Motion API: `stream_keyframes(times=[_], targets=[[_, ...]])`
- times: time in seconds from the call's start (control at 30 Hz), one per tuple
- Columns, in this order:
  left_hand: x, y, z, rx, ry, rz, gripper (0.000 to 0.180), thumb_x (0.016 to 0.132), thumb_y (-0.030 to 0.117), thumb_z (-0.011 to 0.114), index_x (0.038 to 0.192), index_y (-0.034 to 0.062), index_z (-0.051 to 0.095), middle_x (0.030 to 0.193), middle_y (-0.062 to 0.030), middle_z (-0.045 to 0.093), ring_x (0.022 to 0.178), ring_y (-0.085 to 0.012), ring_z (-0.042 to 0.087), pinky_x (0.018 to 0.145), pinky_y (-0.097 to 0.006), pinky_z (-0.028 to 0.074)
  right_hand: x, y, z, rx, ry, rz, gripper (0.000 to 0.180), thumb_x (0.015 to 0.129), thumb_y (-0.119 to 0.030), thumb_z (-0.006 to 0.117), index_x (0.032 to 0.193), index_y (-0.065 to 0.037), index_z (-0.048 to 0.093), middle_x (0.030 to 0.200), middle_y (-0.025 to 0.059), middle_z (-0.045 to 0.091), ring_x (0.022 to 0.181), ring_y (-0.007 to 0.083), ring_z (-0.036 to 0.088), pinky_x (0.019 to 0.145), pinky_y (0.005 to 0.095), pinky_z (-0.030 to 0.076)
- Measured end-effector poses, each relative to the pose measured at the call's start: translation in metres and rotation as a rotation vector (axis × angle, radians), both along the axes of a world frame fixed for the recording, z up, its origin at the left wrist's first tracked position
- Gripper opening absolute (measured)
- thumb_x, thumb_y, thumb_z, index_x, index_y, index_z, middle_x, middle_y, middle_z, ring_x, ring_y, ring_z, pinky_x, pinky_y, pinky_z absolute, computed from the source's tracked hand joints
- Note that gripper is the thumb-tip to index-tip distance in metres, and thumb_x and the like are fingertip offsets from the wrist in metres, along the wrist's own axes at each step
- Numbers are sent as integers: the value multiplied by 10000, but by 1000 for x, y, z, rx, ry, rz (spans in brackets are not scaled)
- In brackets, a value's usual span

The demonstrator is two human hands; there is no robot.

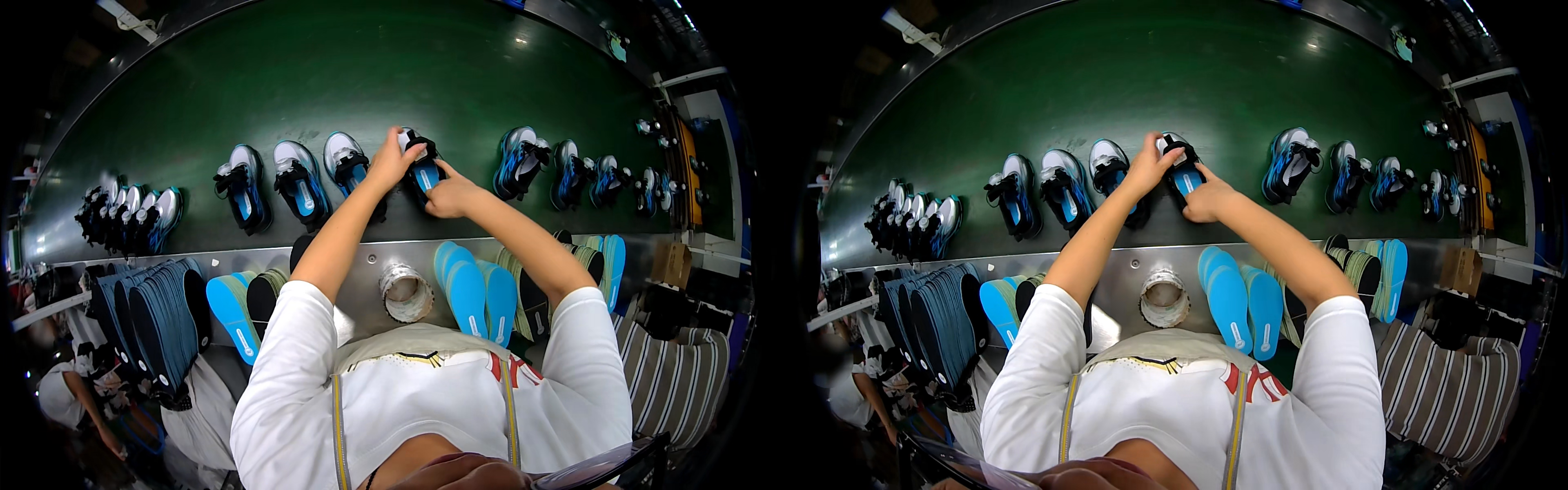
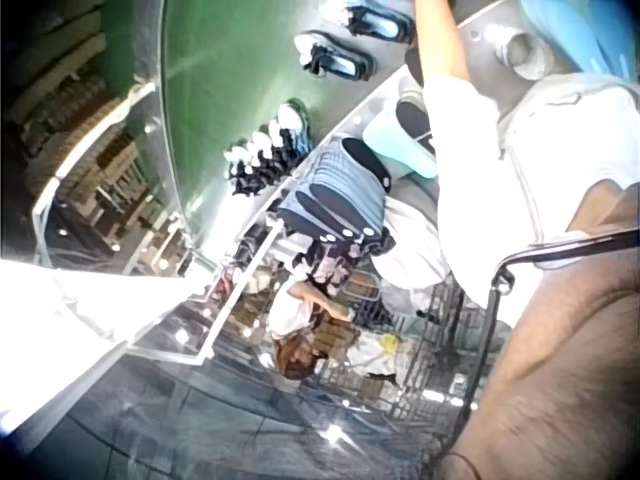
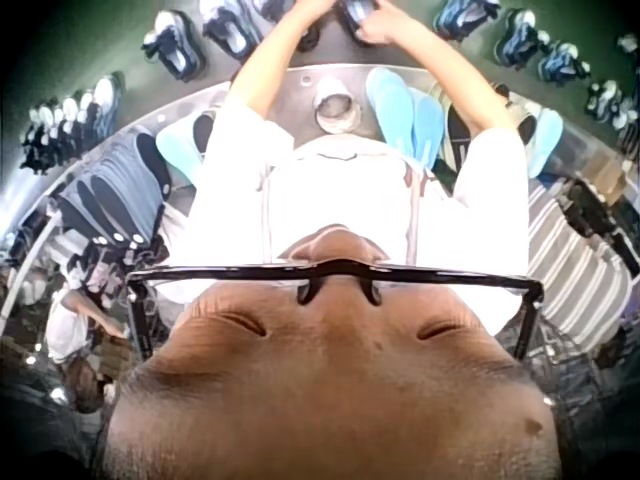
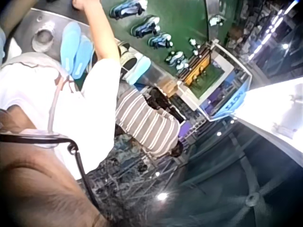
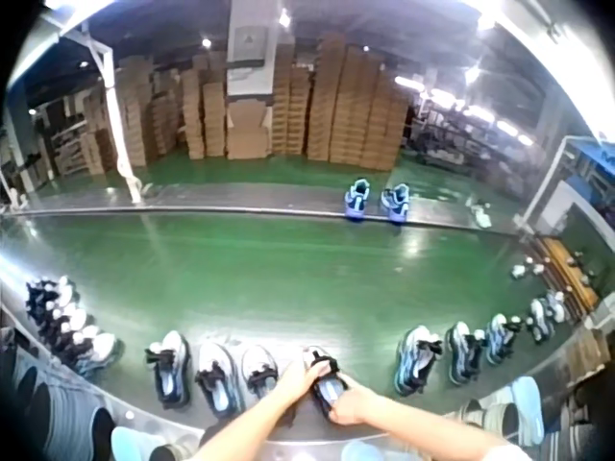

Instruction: The person places insoles into shoes and organizes stacks of insoles at a factory workstation along a conveyor belt.

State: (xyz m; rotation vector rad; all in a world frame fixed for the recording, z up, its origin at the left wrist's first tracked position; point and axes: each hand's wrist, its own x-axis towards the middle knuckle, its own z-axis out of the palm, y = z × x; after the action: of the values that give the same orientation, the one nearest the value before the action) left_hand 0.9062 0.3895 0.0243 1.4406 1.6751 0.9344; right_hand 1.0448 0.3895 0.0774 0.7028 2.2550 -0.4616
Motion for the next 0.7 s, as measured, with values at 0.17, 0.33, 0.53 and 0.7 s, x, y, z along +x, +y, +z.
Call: stream_keyframes(times=[0.17,0.33,0.53,0.7], targets=[[3,7,2,384,425,-44,367,686,288,597,909,62,413,825,-122,497,678,-323,515,581,-379,427,2,-15,-6,50,58,-114,461,758,-346,300,798,-2,605,817,138,580,942,197,493,991,393,-48],[-6,12,11,261,565,-365,348,680,303,594,868,58,433,825,-131,470,721,-320,523,585,-397,434,28,-47,-18,357,530,-246,417,727,-279,443,1060,-28,462,1022,112,499,1040,211,416,983,436,51],[-13,15,8,104,516,-447,255,772,276,487,873,48,434,880,-150,456,748,-348,509,631,-408,418,76,-141,25,372,905,-581,408,685,-152,559,1059,-40,440,1096,138,415,988,312,412,875,430,273],[-17,13,9,203,512,-549,185,792,218,434,807,36,462,819,-154,490,734,-328,509,631,-404,409,107,-225,30,553,736,-797,448,649,-220,620,1028,-46,457,1038,145,407,952,314,394,811,409,300]])
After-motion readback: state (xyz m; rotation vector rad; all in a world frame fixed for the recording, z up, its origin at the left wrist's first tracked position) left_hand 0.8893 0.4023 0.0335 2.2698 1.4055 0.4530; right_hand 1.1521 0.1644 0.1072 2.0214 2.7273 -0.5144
